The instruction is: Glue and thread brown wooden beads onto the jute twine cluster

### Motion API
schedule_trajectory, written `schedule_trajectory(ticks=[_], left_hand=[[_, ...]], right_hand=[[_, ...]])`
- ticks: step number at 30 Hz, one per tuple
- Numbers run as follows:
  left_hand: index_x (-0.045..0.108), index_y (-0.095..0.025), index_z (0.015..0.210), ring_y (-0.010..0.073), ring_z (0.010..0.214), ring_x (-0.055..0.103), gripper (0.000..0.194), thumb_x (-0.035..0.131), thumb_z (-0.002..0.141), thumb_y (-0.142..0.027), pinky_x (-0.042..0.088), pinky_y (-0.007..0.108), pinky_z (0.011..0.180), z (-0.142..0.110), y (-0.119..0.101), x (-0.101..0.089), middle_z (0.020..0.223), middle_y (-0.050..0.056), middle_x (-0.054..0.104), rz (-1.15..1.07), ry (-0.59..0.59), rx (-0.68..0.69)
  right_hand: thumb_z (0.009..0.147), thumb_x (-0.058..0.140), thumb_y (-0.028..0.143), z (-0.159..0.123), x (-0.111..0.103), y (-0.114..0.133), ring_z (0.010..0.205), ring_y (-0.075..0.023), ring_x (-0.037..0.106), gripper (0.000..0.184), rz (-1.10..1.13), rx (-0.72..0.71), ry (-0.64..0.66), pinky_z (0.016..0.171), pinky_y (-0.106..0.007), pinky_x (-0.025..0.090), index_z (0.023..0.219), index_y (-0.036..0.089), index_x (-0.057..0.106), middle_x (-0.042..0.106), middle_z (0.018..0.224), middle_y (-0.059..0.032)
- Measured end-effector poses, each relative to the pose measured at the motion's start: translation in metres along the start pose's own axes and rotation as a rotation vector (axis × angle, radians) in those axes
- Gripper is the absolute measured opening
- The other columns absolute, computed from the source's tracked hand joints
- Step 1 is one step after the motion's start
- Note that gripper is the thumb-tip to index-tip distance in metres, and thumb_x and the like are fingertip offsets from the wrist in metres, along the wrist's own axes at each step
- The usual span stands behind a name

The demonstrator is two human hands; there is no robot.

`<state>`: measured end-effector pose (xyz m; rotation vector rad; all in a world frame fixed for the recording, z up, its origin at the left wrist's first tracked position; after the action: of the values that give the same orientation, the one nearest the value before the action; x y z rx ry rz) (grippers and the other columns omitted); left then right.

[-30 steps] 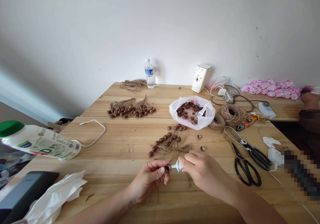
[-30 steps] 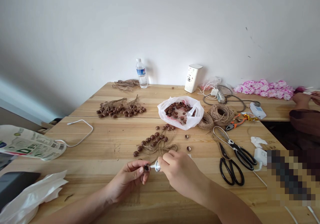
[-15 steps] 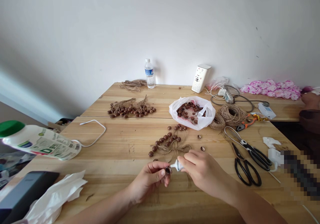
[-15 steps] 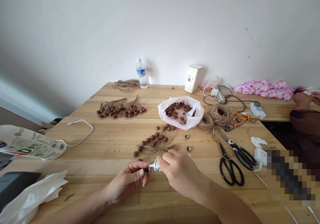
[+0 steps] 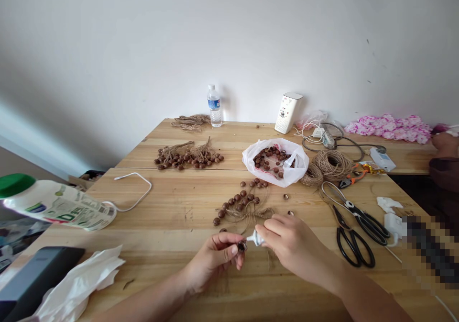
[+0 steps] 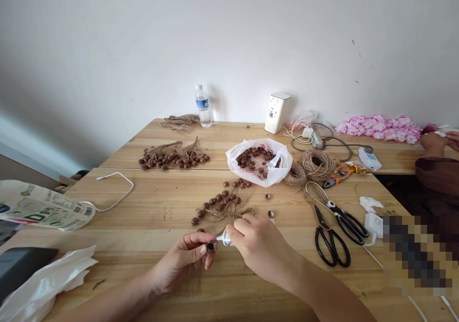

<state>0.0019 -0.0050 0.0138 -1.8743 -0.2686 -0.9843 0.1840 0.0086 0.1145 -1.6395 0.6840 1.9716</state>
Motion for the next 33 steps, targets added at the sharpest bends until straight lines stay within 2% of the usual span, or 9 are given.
schedule_trajectory(ticks=[3,7,10,15,20,24,28,30,33], left_hand=[[0.074,-0.017,0.087,0.0117,0.055,0.06,0.018,0.076,0.07,-0.02,0.042,0.023,0.058,0.0,-0.004,0.0,0.062,0.004,0.069,0.001,-0.019,0.013],[0.072,-0.016,0.09,0.0106,0.058,0.059,0.019,0.074,0.072,-0.02,0.044,0.022,0.059,0.004,-0.022,-0.008,0.063,0.003,0.068,0.003,-0.142,0.128],[0.072,-0.015,0.088,0.0102,0.061,0.058,0.019,0.074,0.07,-0.021,0.046,0.022,0.061,0.006,-0.037,-0.013,0.072,0.003,0.068,-0.026,-0.205,0.246],[0.071,-0.014,0.087,0.0116,0.065,0.059,0.018,0.074,0.07,-0.021,0.05,0.023,0.063,0.008,-0.048,-0.015,0.079,0.004,0.067,-0.059,-0.246,0.331],[0.069,-0.014,0.087,0.0131,0.068,0.059,0.017,0.073,0.072,-0.022,0.051,0.024,0.063,0.007,-0.047,-0.014,0.084,0.005,0.066,-0.071,-0.248,0.336],[0.067,-0.015,0.088,0.0139,0.069,0.06,0.017,0.071,0.074,-0.023,0.051,0.025,0.063,0.008,-0.04,-0.015,0.083,0.005,0.065,-0.067,-0.236,0.3],[0.067,-0.014,0.087,0.014,0.069,0.06,0.016,0.07,0.075,-0.023,0.051,0.025,0.064,0.008,-0.035,-0.015,0.082,0.004,0.065,-0.047,-0.223,0.291],[0.067,-0.014,0.086,0.014,0.068,0.06,0.016,0.07,0.075,-0.024,0.051,0.025,0.063,0.008,-0.034,-0.014,0.081,0.004,0.064,-0.043,-0.224,0.287],[0.066,-0.014,0.085,0.0143,0.068,0.06,0.016,0.071,0.074,-0.024,0.051,0.026,0.063,0.008,-0.035,-0.013,0.08,0.005,0.064,-0.052,-0.236,0.289]], right_hand=[[0.09,0.046,0.012,-0.002,-0.01,-0.004,0.074,-0.0182,0.052,0.018,0.038,0.031,-0.021,0.064,-0.029,0.038,0.101,0.015,0.06,0.06,0.079,-0.0051],[0.091,0.046,0.018,-0.012,-0.031,-0.023,0.086,-0.02,0.057,0.019,0.094,0.171,-0.149,0.074,-0.03,0.042,0.106,0.017,0.058,0.063,0.096,-0.0089],[0.086,0.049,0.014,-0.02,-0.036,-0.046,0.087,-0.0198,0.059,0.023,0.099,0.301,-0.051,0.073,-0.029,0.043,0.106,0.02,0.057,0.063,0.101,-0.0065],[0.079,0.05,0.005,-0.039,-0.008,-0.08,0.086,-0.0219,0.061,0.024,0.032,0.488,0.258,0.07,-0.029,0.042,0.094,0.019,0.063,0.065,0.093,-0.0063],[0.074,0.045,-0.004,-0.071,0.02,-0.094,0.09,-0.0239,0.058,0.034,-0.057,0.529,0.338,0.078,-0.032,0.042,0.094,0.015,0.065,0.063,0.093,-0.0102],[0.072,0.052,-0.001,-0.071,0.013,-0.076,0.095,-0.0264,0.054,0.026,-0.117,0.473,0.227,0.082,-0.036,0.04,0.089,0.014,0.066,0.06,0.101,-0.012],[0.086,0.049,0.011,-0.033,0.012,-0.034,0.088,-0.0215,0.053,0.017,-0.039,0.342,-0.024,0.079,-0.033,0.04,0.086,0.016,0.065,0.06,0.089,-0.0077],[0.089,0.05,0.017,-0.01,0.025,-0.017,0.083,-0.0198,0.054,0.018,0.029,0.28,-0.021,0.075,-0.03,0.041,0.078,0.017,0.064,0.06,0.081,-0.006],[0.084,0.06,0.024,0.011,0.053,-0.005,0.085,-0.0216,0.056,0.01,0.049,0.345,0.073,0.071,-0.029,0.043,0.079,0.016,0.062,0.06,0.085,-0.0071]])
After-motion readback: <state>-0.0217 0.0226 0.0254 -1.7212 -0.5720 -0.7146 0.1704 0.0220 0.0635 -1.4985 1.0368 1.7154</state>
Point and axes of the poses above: each hand's wrist, its own z-axis towards the middle knuckle, its own x-axis out of the palm, y = z × x, the point moved 2 cm from there along z, towards the middle knuckle
